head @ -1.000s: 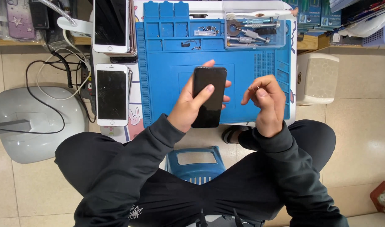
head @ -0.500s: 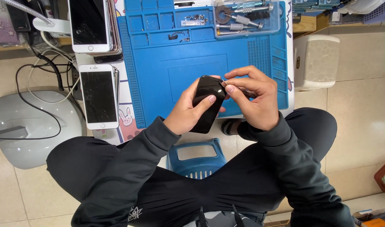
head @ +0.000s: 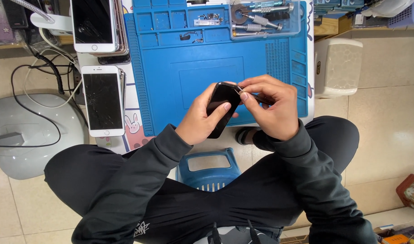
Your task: The person disassembles a white smartphone by prying open the case and removing the back cover. They then reassemble the phone by placing the back cover back on and pressing it into place. The person repeats a similar process with a black smartphone, using a metal tool to pry open the case.
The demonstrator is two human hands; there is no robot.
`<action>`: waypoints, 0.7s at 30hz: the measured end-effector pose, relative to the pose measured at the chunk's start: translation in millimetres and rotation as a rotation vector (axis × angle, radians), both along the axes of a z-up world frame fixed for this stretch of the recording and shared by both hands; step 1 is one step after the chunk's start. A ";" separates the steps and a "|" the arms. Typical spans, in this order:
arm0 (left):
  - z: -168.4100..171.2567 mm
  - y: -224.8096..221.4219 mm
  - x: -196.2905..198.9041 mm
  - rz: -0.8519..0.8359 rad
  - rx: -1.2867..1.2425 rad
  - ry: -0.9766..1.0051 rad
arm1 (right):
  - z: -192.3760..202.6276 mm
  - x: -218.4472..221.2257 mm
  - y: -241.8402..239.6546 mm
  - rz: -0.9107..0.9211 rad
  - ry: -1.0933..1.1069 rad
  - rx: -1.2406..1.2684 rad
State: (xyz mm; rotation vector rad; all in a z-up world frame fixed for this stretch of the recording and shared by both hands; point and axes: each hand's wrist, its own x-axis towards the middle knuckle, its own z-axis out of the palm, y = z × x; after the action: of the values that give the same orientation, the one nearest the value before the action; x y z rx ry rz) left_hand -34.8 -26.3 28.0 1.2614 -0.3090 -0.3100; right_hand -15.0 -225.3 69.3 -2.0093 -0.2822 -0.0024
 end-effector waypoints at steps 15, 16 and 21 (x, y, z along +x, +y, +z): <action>-0.5 5.8 1.4 -0.016 0.167 -0.078 | -6.5 0.6 -6.3 0.042 0.087 0.031; -0.6 6.0 1.4 -0.017 0.167 -0.077 | -6.4 0.4 -5.6 0.041 0.088 0.031; -4.5 4.6 2.3 -0.018 0.141 -0.074 | -5.4 -0.4 -2.9 0.048 0.083 0.061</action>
State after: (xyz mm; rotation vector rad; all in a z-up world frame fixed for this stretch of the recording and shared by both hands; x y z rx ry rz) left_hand -32.5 -21.7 23.5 1.4113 -0.3669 -0.3054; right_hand -15.4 -228.2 63.9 -1.9360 -0.2736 0.1015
